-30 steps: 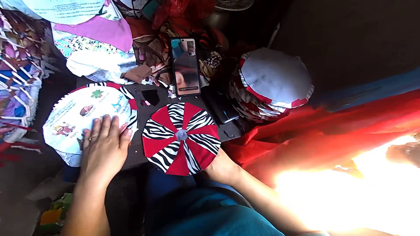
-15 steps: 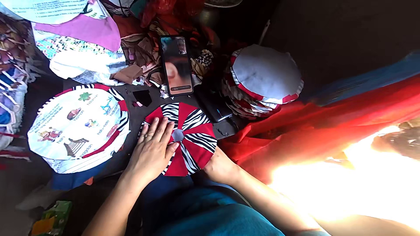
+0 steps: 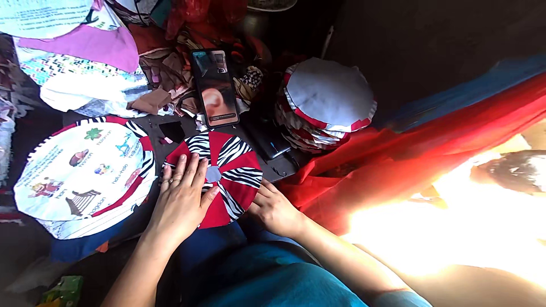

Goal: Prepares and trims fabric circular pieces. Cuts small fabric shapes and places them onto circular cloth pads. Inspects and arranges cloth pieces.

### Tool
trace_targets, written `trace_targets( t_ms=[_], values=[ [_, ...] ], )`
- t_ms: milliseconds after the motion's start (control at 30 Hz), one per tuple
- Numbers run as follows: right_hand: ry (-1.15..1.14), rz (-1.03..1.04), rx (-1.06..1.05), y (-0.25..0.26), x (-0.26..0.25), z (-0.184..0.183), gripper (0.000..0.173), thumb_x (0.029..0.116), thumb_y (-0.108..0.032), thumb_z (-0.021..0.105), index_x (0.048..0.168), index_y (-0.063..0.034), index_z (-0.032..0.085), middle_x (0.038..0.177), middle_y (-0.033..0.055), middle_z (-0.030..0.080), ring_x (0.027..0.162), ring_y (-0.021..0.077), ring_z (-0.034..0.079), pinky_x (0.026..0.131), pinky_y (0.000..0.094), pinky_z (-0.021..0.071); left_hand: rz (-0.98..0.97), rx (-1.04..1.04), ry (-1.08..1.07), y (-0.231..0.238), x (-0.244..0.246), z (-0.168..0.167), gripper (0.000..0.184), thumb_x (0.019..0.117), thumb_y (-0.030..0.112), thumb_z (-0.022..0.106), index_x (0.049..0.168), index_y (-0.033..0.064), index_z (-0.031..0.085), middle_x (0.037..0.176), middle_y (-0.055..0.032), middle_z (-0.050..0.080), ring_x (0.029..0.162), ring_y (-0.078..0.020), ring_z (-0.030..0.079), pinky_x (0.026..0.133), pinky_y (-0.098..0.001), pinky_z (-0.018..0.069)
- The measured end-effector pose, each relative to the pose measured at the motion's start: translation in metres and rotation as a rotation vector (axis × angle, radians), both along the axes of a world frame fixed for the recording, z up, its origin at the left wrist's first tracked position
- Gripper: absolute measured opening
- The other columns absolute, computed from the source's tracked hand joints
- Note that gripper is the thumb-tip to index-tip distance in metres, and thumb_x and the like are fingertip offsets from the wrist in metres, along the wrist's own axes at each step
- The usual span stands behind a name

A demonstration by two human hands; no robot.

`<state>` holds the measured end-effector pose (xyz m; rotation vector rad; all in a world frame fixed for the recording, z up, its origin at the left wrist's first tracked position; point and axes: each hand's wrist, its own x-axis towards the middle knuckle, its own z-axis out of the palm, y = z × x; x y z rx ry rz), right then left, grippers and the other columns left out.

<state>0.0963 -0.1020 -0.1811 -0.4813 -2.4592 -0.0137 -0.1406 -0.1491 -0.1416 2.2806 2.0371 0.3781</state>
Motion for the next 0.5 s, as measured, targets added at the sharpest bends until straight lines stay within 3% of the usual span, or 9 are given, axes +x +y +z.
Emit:
trace_targets(
  t_ms=[100,233,367,433,500],
  values=[
    [-0.020,0.009,-0.007,0.002,-0.001,0.001,0.018,0.0979,-0.008,0.057,0.106,-0.0080,0.073,0.109,0.0108,0.076,0.113,0.0277,0.069,0.107,0.0444,0.0487,-0.025,0.016,-0.011,-0.001,0.008,0.003,0.078,0.1054,0.059,0.024,0.155,0.0022,0.043,0.164,-0.0182,0.033,0.154,-0.0394,0.024,0.121,-0.0646,0.0153],
    [0.003,0.002,0.065,-0.004,0.017,0.017,0.032,0.1048,-0.033,0.053,0.109,-0.0083,0.073,0.113,0.0116,0.074,0.113,0.0282,0.068,0.104,0.0429,0.0494,-0.074,0.084,-0.008,-0.002,0.010,-0.011,0.077,0.1052,0.059,0.024,0.151,0.0021,0.049,0.158,-0.0204,0.043,0.150,-0.0430,0.033,0.119,-0.0677,0.0209],
    [0.068,-0.322,0.120,-0.006,0.075,0.047,0.023,0.1023,-0.023,0.053,0.103,-0.0078,0.071,0.105,0.0108,0.074,0.105,0.0256,0.070,0.095,0.0387,0.0536,-0.118,0.116,-0.058,-0.006,0.012,-0.010,0.081,0.1051,0.060,0.023,0.151,-0.0025,0.046,0.155,-0.0271,0.043,0.146,-0.0495,0.036,0.116,-0.0728,0.0206],
    [-0.023,-0.573,0.025,-0.004,0.108,0.056,0.026,0.0986,-0.024,0.058,0.107,-0.0029,0.072,0.109,0.0158,0.072,0.109,0.0324,0.068,0.097,0.0475,0.0527,-0.180,0.163,-0.092,-0.005,0.027,-0.002,0.078,0.1056,0.057,0.027,0.149,-0.0042,0.048,0.152,-0.0302,0.045,0.143,-0.0511,0.039,0.115,-0.0711,0.0243],
    [-0.201,-0.725,-0.140,-0.009,0.135,0.059,0.036,0.0999,-0.030,0.059,0.112,0.0013,0.071,0.110,0.0209,0.071,0.112,0.0398,0.067,0.106,0.0601,0.0449,-0.299,0.230,-0.140,-0.005,0.055,0.007,0.069,0.1067,0.052,0.035,0.143,-0.0028,0.055,0.146,-0.0307,0.052,0.138,-0.0505,0.047,0.113,-0.0671,0.0318]
  ],
)
